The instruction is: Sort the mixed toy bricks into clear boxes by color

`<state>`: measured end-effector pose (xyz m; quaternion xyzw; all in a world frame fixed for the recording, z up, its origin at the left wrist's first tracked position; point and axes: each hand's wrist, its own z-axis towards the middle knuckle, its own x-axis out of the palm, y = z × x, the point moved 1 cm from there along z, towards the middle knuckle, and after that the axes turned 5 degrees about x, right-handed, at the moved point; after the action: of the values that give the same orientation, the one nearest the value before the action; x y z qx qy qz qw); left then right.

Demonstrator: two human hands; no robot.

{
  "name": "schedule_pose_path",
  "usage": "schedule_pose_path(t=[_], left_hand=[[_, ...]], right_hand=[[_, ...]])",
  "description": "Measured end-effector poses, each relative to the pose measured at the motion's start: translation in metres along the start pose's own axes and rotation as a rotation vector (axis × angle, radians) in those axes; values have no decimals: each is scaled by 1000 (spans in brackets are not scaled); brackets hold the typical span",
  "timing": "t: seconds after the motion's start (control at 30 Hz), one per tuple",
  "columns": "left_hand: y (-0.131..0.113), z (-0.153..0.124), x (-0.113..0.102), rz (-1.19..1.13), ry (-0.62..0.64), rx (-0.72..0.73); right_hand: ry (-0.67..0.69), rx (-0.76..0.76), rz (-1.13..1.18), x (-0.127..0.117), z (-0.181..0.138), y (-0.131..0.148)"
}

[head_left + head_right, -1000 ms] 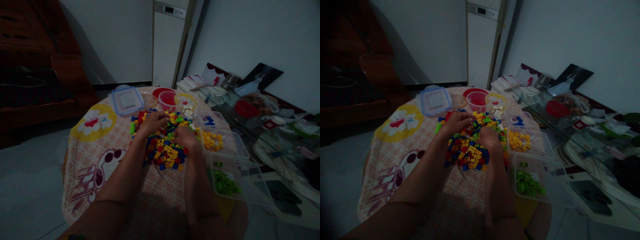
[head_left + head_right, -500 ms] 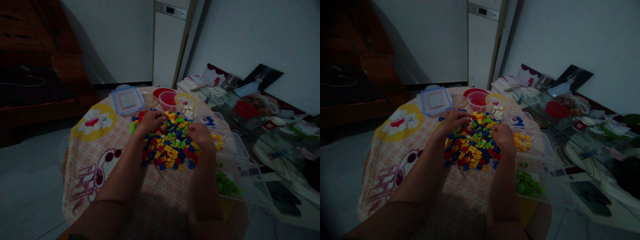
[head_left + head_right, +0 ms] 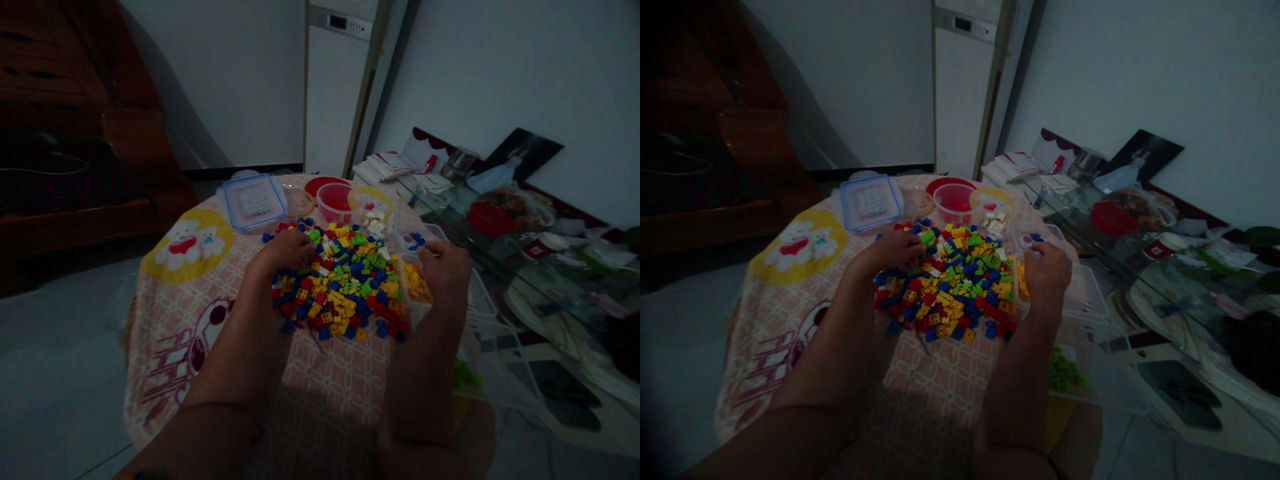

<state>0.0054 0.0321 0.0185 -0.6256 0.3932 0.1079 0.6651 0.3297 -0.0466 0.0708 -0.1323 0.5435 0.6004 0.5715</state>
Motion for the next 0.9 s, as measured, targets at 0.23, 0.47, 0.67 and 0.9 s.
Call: schedule_pose_path(t=[0.23,0.47,0.67,0.9], left_hand=[[-24,2,14,202,34,78],[-39,13,46,5,44,221],[-41,18,49,-94,-53,282],[-25,12,21,-174,-269,238]], right_hand=[[344,-181,129,21,-12,36],[438,-215,88,29,-13,46],[518,-201,59,40,-11,43],[650,-299,-78,52,-22,64]])
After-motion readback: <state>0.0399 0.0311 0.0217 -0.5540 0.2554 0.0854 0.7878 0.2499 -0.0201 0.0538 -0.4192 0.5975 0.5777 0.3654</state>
